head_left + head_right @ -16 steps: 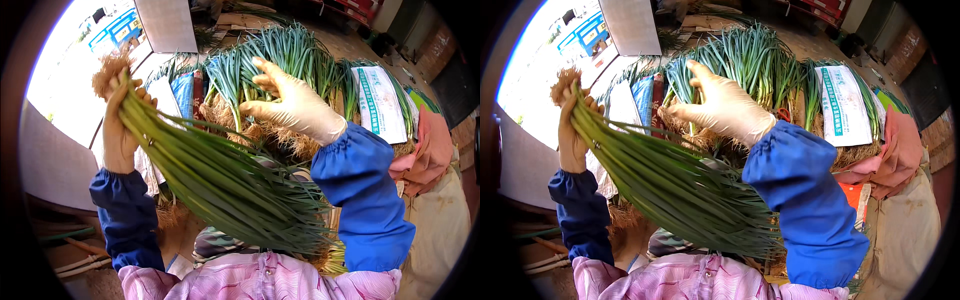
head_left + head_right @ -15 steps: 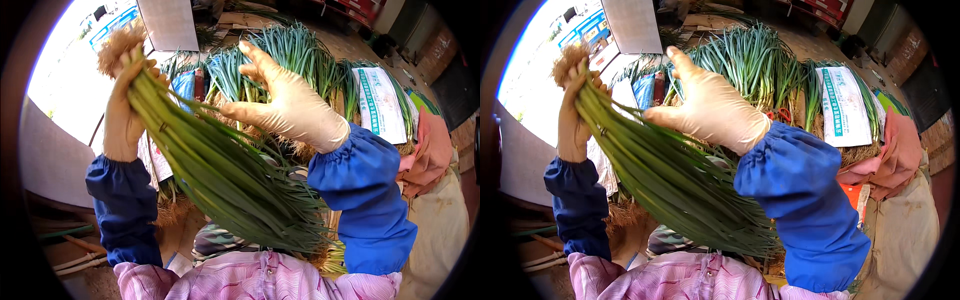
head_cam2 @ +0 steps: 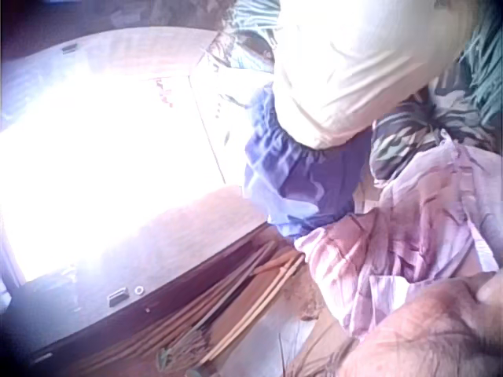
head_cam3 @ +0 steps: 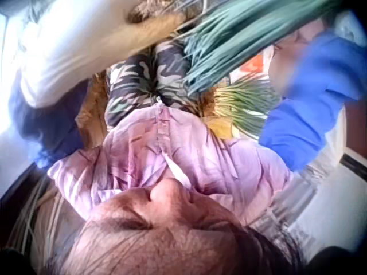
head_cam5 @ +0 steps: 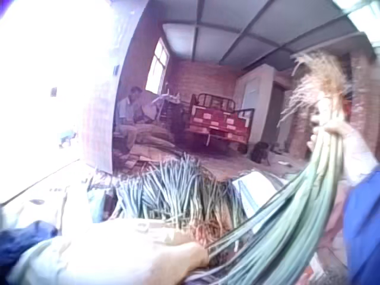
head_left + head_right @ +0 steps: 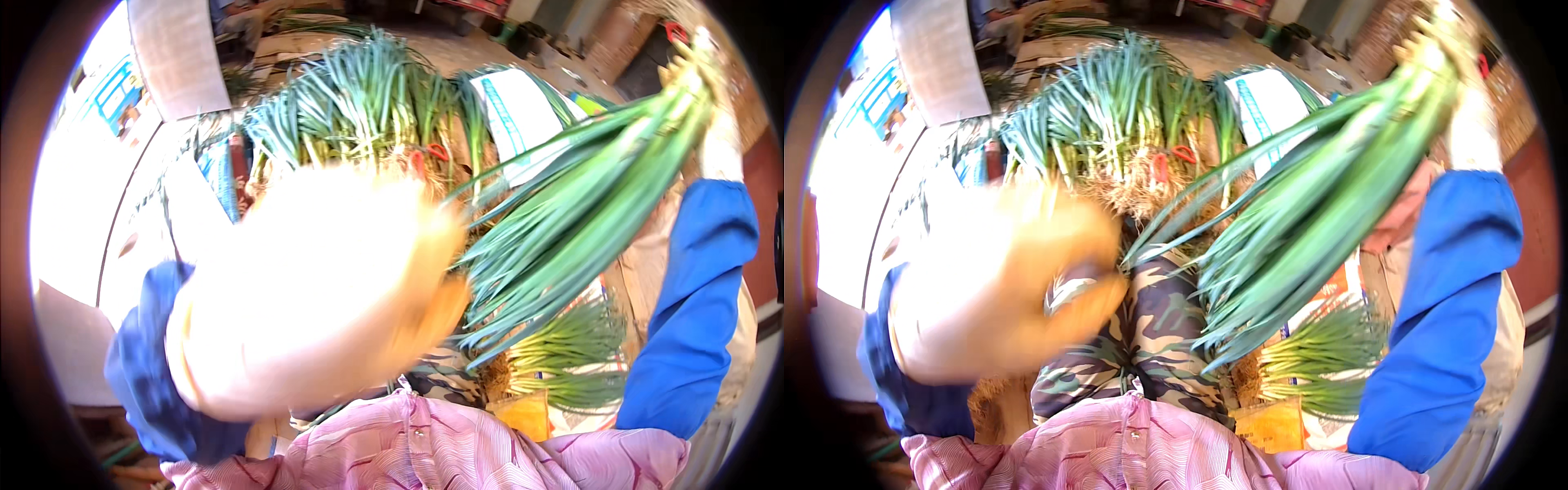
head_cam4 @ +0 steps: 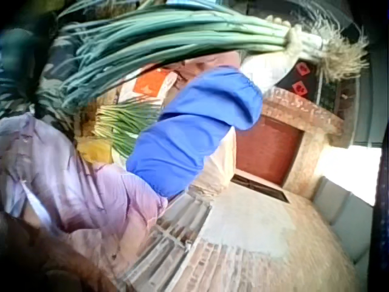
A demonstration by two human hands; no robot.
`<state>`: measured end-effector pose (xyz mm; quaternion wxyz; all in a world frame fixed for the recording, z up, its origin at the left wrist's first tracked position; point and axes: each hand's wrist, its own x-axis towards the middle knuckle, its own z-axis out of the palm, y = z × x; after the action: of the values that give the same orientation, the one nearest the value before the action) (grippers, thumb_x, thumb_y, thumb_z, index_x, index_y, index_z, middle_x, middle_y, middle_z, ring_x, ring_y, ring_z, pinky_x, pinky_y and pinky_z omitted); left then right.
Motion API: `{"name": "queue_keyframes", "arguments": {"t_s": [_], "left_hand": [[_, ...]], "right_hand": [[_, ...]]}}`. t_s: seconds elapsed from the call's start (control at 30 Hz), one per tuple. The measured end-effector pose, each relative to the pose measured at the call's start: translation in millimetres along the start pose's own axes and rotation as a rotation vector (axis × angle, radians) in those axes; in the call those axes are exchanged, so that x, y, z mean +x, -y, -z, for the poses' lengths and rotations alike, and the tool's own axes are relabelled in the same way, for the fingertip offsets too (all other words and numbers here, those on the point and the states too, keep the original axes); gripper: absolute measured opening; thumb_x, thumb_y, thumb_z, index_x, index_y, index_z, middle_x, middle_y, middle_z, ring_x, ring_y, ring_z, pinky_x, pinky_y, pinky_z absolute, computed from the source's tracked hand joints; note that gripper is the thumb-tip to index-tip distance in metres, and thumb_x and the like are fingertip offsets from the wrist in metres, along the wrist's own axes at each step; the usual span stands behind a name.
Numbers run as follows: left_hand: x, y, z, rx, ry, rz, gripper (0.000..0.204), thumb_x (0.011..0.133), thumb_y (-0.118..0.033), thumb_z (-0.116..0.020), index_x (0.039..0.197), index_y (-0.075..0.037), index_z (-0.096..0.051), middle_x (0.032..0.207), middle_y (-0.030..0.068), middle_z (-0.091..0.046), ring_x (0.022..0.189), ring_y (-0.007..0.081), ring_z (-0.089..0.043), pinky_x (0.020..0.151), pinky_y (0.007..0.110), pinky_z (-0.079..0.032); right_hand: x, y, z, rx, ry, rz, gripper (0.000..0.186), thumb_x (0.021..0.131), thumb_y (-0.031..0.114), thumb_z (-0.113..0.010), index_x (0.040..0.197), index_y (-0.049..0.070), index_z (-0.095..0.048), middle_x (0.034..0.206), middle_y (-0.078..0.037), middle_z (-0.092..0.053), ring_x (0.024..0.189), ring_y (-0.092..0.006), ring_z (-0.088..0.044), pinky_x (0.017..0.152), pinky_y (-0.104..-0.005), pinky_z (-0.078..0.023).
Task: The person sits on the ground and trims the roots and tips of green onions using scissors. They gather the trimmed onions into bundles and place them into a large sack.
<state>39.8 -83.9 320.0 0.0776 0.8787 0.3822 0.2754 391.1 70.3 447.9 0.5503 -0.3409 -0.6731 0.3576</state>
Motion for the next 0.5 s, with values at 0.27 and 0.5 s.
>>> {"name": "queue_keyframes", "arguments": {"t_s": [0.27,0.5], "left_hand": [[-35,-46,-32,-0.618,-0.212,-0.089,0.019,0.064,0.003,-0.055,0.080,-0.001,-0.065,0.092,0.0169,-0.067,0.088,0.0359,-0.066,0.086,0.045,-0.051],[-3,-98,-99,-0.893,-0.344,-0.284,0.034,0.071,-0.010,-0.064,0.104,-0.003,-0.064,0.110,0.0144,-0.063,0.100,0.0376,-0.061,0.091,0.053,-0.046]], "right_hand": [[-89,62,327,0.110,-0.468,0.146,0.029,0.091,0.010,-0.063,0.116,-0.004,-0.058,0.108,-0.015,-0.063,0.101,-0.0234,-0.063,0.102,-0.0376,-0.049],[-115,93,342,-0.306,-0.809,0.155,0.034,0.091,0.019,-0.066,0.115,-0.004,-0.059,0.104,-0.013,-0.066,0.098,-0.0200,-0.064,0.092,-0.0327,-0.053]]}}
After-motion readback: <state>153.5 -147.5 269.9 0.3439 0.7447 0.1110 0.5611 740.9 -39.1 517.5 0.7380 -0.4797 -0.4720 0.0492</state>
